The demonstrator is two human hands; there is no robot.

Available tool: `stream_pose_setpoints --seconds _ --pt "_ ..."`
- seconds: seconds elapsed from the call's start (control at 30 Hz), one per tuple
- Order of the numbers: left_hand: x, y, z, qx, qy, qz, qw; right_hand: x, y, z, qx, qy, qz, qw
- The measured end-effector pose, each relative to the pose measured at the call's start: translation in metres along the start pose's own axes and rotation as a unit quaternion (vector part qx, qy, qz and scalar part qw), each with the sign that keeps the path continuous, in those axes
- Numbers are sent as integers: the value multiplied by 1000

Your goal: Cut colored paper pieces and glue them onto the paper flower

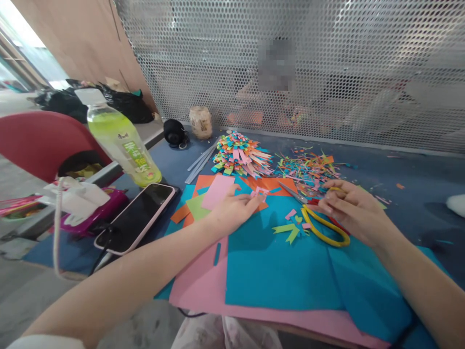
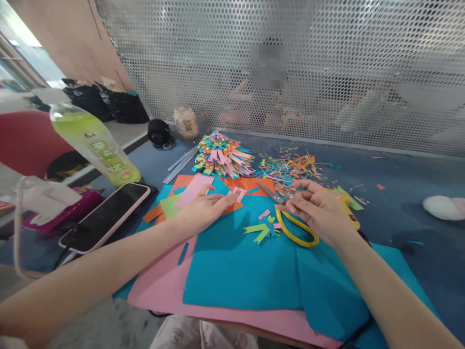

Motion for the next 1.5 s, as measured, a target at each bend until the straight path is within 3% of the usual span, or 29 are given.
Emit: stream_pose_setpoints --seconds 0.03,0.1,0.23,0.33,0.47,0.7,0.83,0.93,1.1,1.2,1.4,1.5 --pt "1 -2 0 5 10 9 1000 -1 2 -1 -3 -22 8 1000" --pt "2 -4 1 16 27 20 999 -7 4 -3 9 -85 -96 992" --pt "4 -3 3 32 60 38 997 -10 7 -5 4 -151 -369 917" --pt "4 -3 5 36 74 51 995 -3 5 -5 -23 -149 -427 892" --pt "4 -6 7 33 66 40 997 3 7 -8 -58 -165 -552 815" --pt "1 0 5 -1 14 -38 999 -10 21 -13 -118 -182 -610 762" --pt "2 -1 3 18 -11 -99 995 -8 11 -8 -109 -119 -635 756" --pt "1 -2 2 22 -45 -176 983 -8 -3 -5 -58 -76 -635 766" --pt "0 1 0 7 -102 -282 954 -13 -20 -2 24 22 -542 840" --pt "-2 3 -1 10 -166 -382 909 -19 -32 -2 105 57 -529 840" --pt "-2 11 -2 9 -271 -641 718 -10 -68 -8 266 137 -584 754" --pt "-5 13 -2 12 -303 -683 665 6 -86 -10 280 185 -588 736"
Point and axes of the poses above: each hand's wrist, its own z-axis towards the middle knuckle, its own y-axis out of the palm, x = y × z, the point moved 5 cm from there along z, towards the middle knuckle, and after that the axes turned 14 degrees about z, right-handed, at the moved point
